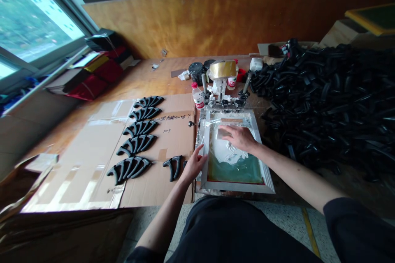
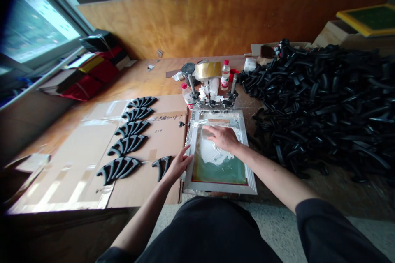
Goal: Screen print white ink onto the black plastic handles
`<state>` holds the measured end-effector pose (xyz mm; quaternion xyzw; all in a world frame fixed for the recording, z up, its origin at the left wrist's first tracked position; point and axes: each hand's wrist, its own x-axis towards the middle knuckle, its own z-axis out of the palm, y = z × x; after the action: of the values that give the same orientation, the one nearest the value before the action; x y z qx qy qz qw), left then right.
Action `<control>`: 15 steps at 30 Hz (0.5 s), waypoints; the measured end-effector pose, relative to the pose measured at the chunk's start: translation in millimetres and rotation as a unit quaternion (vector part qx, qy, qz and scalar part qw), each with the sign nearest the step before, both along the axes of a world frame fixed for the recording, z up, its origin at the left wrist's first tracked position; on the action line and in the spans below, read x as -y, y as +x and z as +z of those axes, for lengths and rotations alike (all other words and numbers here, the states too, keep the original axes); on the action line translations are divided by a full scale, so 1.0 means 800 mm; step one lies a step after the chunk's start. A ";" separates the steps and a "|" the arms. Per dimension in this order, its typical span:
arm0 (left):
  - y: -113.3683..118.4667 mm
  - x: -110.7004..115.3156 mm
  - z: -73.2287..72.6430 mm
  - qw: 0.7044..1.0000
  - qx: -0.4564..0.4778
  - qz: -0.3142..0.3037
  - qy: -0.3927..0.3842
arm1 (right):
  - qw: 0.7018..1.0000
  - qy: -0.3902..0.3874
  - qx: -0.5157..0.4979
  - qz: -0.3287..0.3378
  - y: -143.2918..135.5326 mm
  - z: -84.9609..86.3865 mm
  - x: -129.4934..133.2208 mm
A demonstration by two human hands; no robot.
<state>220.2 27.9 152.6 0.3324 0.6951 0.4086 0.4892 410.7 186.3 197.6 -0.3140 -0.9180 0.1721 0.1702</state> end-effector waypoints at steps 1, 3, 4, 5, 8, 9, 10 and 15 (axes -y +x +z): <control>-0.002 0.000 0.010 1.000 0.011 -0.005 0.009 | 1.000 0.001 -0.006 -0.027 -0.004 0.010 -0.020; -0.006 -0.001 0.035 0.999 0.041 -0.003 0.033 | 0.997 -0.012 -0.021 -0.076 0.003 0.027 -0.065; -0.007 -0.004 0.048 0.997 0.059 0.004 0.046 | 0.993 -0.024 -0.043 -0.104 0.015 0.032 -0.087; -0.008 -0.009 0.063 0.995 0.076 0.016 0.060 | 0.987 -0.035 -0.076 -0.139 0.033 0.033 -0.107; -0.008 -0.035 0.107 0.982 0.110 0.060 0.143 | 0.948 -0.061 -0.156 -0.271 0.096 0.013 -0.142; -0.007 -0.047 0.121 0.973 0.116 0.073 0.188 | 0.938 -0.071 -0.154 -0.302 0.111 0.000 -0.141; -0.005 -0.060 0.134 0.962 0.124 0.079 0.232 | 0.933 -0.083 -0.144 -0.320 0.121 -0.016 -0.133; 0.013 -0.099 0.156 0.933 0.157 0.100 0.307 | 0.986 -0.081 -0.024 -0.144 0.083 -0.089 -0.030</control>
<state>230.7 107.1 277.4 0.3269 0.4795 0.6957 0.4233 477.0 210.7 126.1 -0.4517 -0.8417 0.2275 0.1889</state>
